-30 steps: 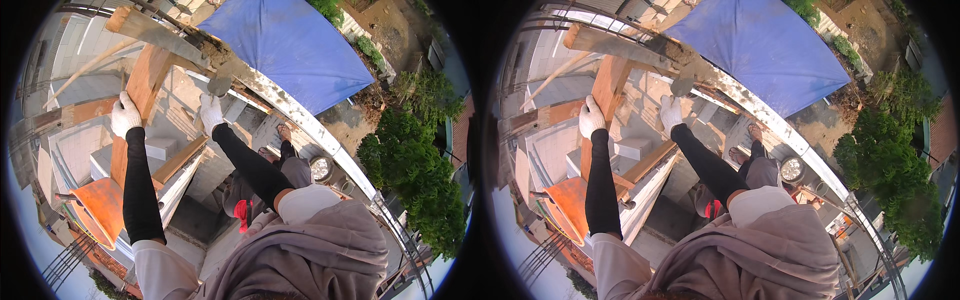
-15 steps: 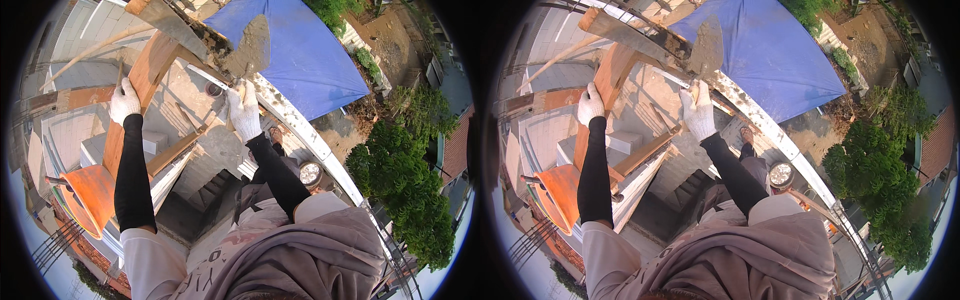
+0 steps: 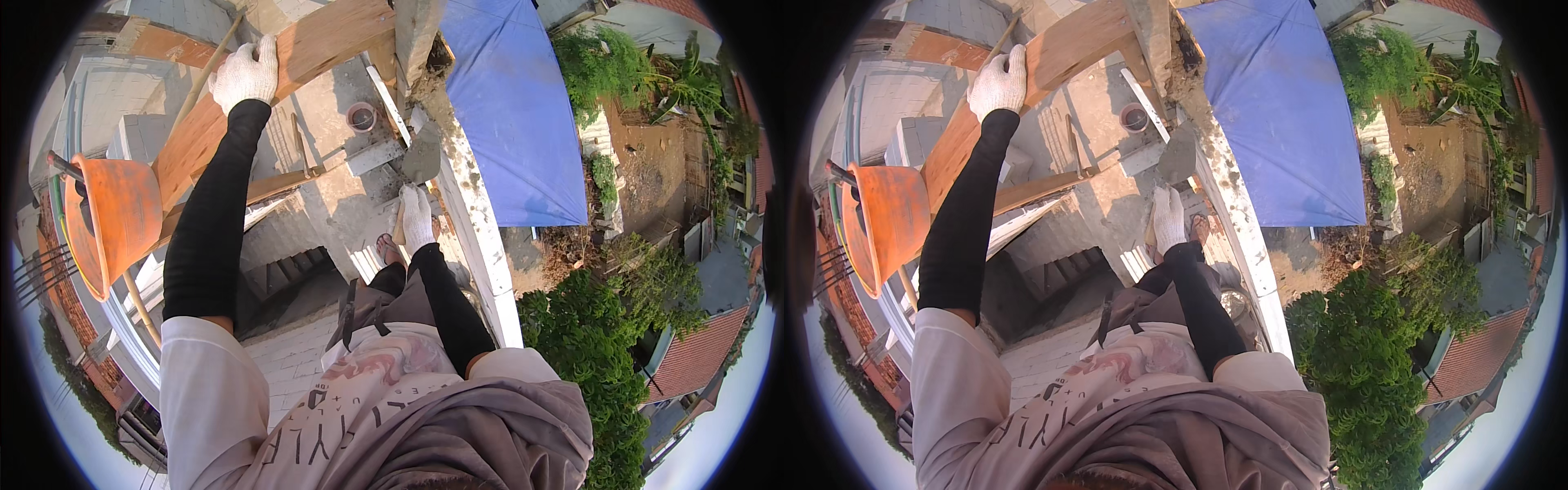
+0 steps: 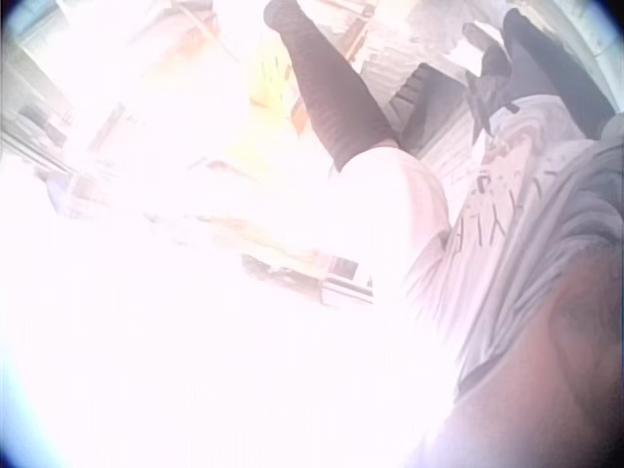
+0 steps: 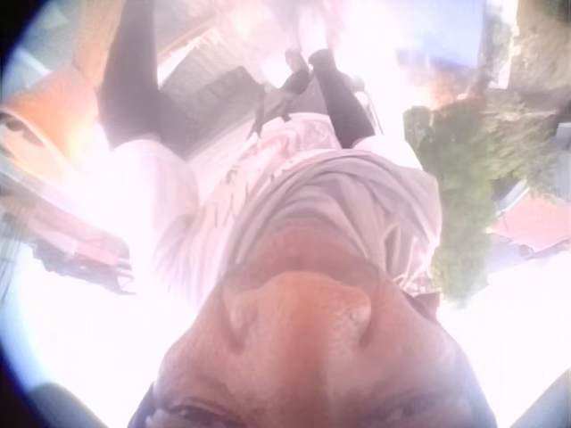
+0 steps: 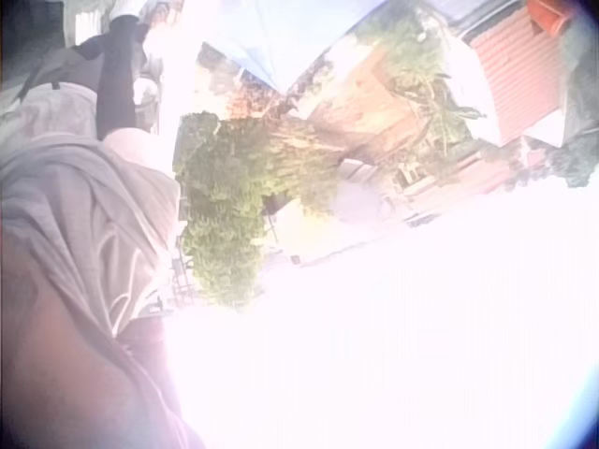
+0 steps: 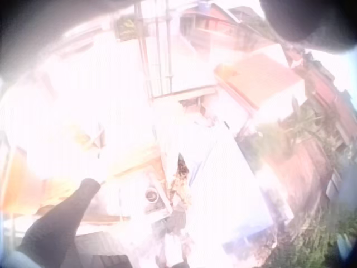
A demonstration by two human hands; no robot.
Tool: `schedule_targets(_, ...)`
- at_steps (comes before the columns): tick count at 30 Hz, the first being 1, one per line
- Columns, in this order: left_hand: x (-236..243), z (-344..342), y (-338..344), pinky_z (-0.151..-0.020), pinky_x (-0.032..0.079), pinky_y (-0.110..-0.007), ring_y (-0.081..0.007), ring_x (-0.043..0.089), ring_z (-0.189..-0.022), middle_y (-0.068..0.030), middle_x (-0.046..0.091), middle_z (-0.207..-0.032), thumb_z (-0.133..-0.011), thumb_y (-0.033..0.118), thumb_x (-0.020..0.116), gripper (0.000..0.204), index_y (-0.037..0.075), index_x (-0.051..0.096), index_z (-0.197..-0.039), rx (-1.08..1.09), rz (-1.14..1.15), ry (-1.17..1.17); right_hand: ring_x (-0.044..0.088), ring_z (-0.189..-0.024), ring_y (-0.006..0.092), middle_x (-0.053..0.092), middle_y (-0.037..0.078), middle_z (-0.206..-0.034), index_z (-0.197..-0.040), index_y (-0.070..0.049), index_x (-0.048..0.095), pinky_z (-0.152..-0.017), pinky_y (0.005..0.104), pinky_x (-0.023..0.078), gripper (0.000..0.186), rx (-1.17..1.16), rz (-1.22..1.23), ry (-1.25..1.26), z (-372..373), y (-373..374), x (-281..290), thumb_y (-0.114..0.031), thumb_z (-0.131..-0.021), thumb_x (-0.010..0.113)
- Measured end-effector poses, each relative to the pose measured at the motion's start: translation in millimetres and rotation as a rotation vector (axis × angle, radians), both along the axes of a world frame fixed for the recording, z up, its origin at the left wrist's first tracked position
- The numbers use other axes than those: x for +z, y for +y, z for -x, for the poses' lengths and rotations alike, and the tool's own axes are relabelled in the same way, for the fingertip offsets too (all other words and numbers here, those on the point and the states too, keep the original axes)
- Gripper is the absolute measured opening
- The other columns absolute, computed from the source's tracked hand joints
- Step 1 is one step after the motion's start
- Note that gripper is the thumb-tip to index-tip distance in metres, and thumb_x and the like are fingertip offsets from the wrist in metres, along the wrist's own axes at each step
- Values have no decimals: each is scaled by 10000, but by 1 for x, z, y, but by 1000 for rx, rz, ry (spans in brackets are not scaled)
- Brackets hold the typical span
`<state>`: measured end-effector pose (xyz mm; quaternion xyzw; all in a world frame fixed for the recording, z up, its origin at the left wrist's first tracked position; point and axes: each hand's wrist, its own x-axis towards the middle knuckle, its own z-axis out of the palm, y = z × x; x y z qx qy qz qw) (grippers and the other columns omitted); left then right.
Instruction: The person scoops wet cement from a bucket using a trowel and applies it to a vertical wall surface. They repeatedly smooth the cement along the wall edge, working in a linear fashion while standing on a narrow ledge.
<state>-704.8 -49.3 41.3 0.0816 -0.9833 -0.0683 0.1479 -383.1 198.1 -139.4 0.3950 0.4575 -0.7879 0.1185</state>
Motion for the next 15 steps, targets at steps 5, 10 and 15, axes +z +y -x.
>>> schedule_targets(5, -1, -6, -2, -1157, 392, -604, -391, 732, -1120, -196, 792, -1097, -991, 703, 452, 671, 163, 821, -1142, 25, 19, -15, 617, -653, 179, 603, 43, -864, -1102, -195, 520, -540, 353, 550, 309, -80, 618, -12, 68, 25, 11, -482, -1061, 624)
schedule_targets(10, -3, 1, 7, -1135, 400, -602, -381, 741, -1078, -188, 797, -1044, -1003, 708, 437, 674, 156, 821, -1049, -4, 54, 22, 605, -691, 166, 577, 41, -880, -1049, -163, 531, -570, 313, 533, 280, -216, 787, -23, 143, 51, -29, -417, -1066, 647)
schedule_targets(15, -2, -5, -4, -1054, 436, -573, -383, 742, -1026, -163, 792, -1027, -1021, 686, 436, 661, 143, 808, -1076, -13, 27, 2, 577, -631, 157, 566, 1, -787, -1029, -199, 563, -562, 311, 525, 247, -36, 860, 17, 145, 64, -8, -422, -1062, 664)
